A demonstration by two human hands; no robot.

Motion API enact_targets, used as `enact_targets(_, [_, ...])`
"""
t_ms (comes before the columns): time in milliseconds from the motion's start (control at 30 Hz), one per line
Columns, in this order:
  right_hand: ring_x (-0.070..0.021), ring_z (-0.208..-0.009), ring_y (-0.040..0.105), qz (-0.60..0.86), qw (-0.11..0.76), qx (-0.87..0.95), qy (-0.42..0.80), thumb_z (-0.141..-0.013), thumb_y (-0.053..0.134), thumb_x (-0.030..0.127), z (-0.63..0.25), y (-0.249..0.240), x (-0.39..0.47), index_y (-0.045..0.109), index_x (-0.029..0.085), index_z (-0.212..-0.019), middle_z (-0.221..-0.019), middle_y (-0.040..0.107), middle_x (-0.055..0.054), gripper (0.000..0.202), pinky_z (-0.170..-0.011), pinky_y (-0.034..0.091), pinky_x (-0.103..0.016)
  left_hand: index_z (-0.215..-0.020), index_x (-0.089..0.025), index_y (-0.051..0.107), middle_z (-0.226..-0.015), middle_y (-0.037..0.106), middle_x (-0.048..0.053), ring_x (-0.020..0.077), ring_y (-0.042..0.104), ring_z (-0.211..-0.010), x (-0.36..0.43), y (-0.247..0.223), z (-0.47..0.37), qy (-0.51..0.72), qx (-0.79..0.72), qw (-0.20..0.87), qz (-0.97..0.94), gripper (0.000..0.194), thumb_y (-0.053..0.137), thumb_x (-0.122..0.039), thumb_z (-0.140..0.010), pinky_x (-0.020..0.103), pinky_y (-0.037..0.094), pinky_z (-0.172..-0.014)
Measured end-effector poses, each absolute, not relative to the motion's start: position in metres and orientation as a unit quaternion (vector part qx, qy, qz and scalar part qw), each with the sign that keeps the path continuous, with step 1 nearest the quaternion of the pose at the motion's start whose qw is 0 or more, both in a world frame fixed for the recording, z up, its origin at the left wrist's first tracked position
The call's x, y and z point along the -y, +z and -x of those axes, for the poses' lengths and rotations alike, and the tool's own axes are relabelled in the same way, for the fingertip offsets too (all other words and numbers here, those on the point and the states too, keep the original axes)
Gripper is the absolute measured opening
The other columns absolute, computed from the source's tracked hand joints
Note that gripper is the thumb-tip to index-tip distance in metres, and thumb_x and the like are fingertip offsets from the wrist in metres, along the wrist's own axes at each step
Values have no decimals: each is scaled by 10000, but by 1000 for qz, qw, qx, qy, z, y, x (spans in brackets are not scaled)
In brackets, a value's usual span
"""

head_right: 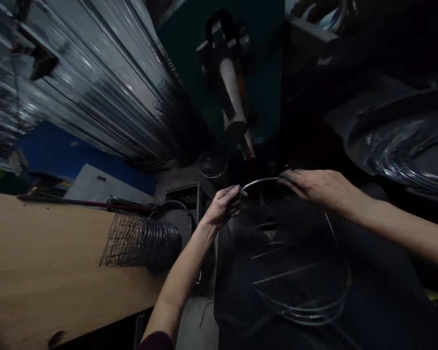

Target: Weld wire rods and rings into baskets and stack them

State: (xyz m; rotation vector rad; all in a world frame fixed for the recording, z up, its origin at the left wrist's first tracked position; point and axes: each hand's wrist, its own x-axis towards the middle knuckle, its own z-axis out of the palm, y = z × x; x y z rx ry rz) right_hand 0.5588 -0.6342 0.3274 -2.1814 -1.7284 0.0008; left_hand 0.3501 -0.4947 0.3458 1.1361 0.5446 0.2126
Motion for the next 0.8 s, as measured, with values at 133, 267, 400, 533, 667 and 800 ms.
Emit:
enact_targets(133, [-296, -879, 661, 818, 315, 480, -33, -916, 195, 676, -514, 333, 670, 642, 149, -1080, -1009, 664, -181, 710, -766, 556, -433, -855, -137, 609, -515, 369, -87, 21, 301, -386, 534, 359, -345, 141, -261, 782, -548, 464, 698, -575, -730, 183, 252, -394])
enact_targets(267, [-286, -807, 689, 780, 430, 419, 175, -848, 324, 749, -449, 321, 699, 664, 178, -968, -901, 704, -137, 676, -732, 592, -426, -816, -164, 572, -601, 513, -49, 59, 470, -482, 566, 358, -352, 153, -279, 717, -620, 394, 669, -542, -767, 202, 373, -483])
enact_targets(400, [-273, -985, 668, 719, 515, 330, 329, -825, 529, 634, -422, 311, 705, 638, 210, -1156, -1071, 691, -92, 548, -839, 578, -405, -709, -158, 538, -643, 509, -44, 58, 451, -610, 578, 355, -357, 148, -265, 663, -684, 333, 675, -451, -790, 190, 361, -580])
enact_targets(533, [-279, -1075, 633, 656, 582, 324, 354, -803, 607, 568, -422, 315, 697, 659, 210, -1133, -1123, 675, -92, 489, -925, 542, -423, -648, -159, 447, -589, 426, -67, 46, 368, -566, 582, 354, -361, 118, -249, 726, -630, 423, 737, -458, -720, 185, 308, -551])
enact_targets(667, [-280, -961, 667, 632, 601, 284, 398, -787, 600, 602, -413, 315, 692, 702, 200, -901, -975, 705, -88, 430, -852, 566, -422, -629, -158, 436, -548, 413, -76, 37, 353, -519, 582, 352, -363, 111, -275, 745, -598, 472, 807, -449, -629, 179, 283, -511])
enact_targets(800, [-287, -965, 661, 639, 577, 323, 393, -779, 605, 611, -416, 310, 700, 699, 192, -934, -1000, 701, -90, 456, -862, 560, -417, -747, -148, 544, -626, 515, -53, 51, 451, -564, 583, 352, -360, 135, -275, 725, -617, 396, 779, -459, -679, 176, 369, -552])
